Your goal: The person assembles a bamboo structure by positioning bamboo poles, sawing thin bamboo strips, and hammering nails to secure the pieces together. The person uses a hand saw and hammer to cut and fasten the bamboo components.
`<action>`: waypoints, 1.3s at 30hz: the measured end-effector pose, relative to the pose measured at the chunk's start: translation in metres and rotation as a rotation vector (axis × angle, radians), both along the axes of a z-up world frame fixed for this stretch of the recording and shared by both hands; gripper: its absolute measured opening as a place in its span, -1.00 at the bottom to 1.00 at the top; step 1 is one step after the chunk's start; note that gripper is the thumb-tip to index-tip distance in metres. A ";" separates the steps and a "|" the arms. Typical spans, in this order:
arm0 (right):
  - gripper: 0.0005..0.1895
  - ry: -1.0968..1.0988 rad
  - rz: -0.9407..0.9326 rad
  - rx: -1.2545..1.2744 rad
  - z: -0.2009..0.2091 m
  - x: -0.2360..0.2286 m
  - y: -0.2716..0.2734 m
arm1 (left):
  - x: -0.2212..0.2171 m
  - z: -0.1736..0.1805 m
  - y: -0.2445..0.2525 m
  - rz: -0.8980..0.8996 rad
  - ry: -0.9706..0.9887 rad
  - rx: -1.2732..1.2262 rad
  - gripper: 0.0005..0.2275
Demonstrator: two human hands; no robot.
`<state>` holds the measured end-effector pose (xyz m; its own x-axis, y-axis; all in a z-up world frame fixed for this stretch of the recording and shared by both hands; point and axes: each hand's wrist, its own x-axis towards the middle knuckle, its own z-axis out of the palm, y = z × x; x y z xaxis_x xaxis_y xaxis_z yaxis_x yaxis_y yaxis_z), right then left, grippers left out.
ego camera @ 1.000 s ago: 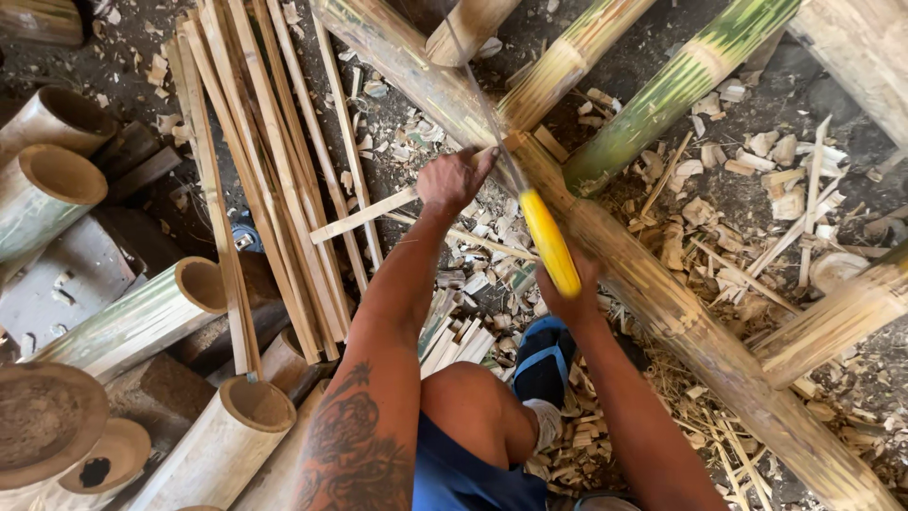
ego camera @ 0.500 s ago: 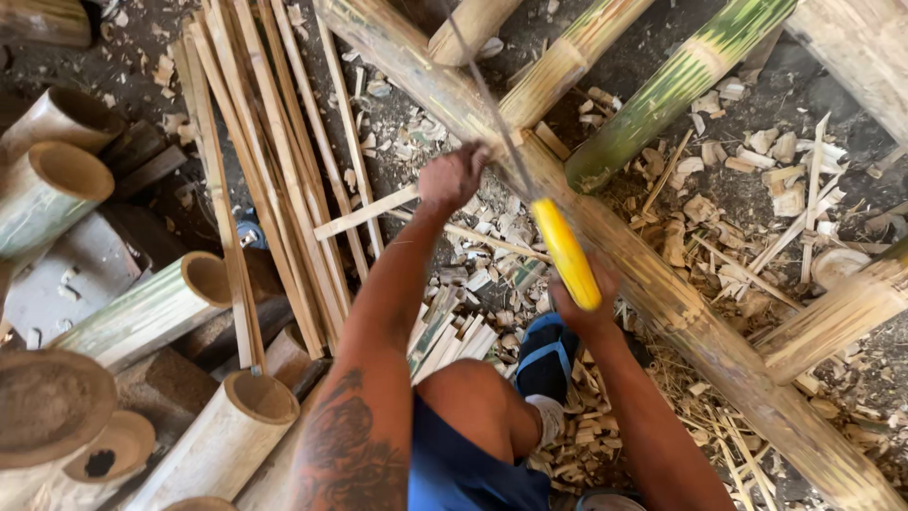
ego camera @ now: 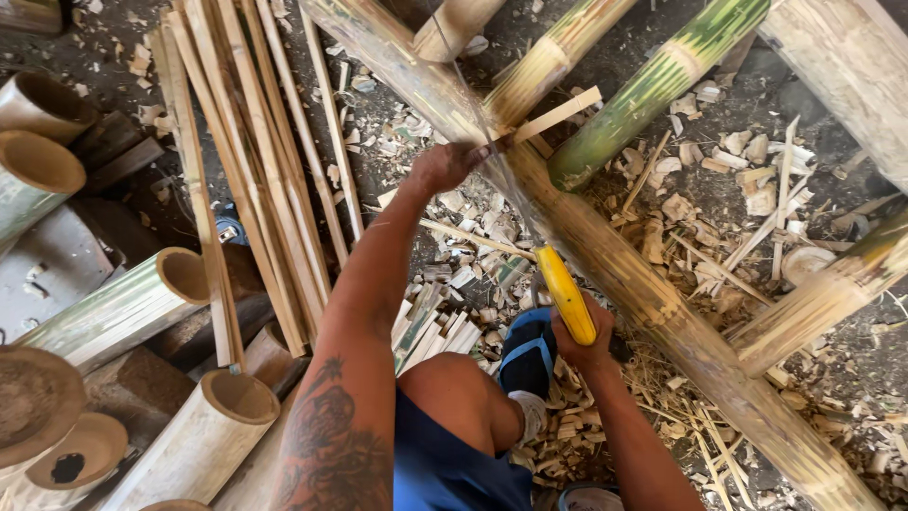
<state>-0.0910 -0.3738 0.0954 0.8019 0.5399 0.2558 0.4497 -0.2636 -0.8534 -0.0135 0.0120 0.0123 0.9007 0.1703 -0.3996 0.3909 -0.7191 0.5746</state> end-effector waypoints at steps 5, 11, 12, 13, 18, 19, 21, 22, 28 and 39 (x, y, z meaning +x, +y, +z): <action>-0.87 -0.104 0.062 -0.100 -0.019 -0.004 -0.014 | -0.002 0.002 0.001 -0.028 0.098 -0.149 -0.43; -0.86 -0.057 0.077 -0.095 -0.029 -0.003 -0.034 | -0.004 0.011 -0.007 0.050 0.111 -0.087 -0.35; -0.87 -0.045 0.093 -0.076 -0.036 0.007 -0.025 | -0.002 0.011 -0.006 0.041 0.107 -0.063 -0.32; -0.87 -0.025 0.097 -0.060 -0.043 0.012 -0.015 | -0.001 0.009 -0.007 0.020 0.113 -0.041 -0.30; -0.86 0.084 0.102 0.052 -0.037 0.036 0.022 | -0.005 0.002 -0.006 0.034 0.017 -0.036 -0.26; -0.84 0.128 0.109 0.074 -0.026 0.033 0.017 | -0.008 -0.001 -0.005 0.054 0.058 -0.062 -0.25; -0.81 -0.035 0.093 -0.133 0.002 0.017 -0.016 | -0.005 -0.005 -0.005 0.074 0.043 -0.062 -0.29; -0.72 -0.091 0.104 -0.114 0.008 0.013 -0.024 | -0.001 -0.006 -0.006 0.077 0.035 -0.061 -0.31; -0.81 -0.093 0.168 -0.022 -0.031 0.031 0.019 | -0.012 -0.013 -0.007 0.052 0.110 0.026 -0.41; -0.72 -0.128 0.143 0.002 -0.015 0.033 0.007 | -0.005 -0.019 -0.006 0.040 0.060 -0.007 -0.34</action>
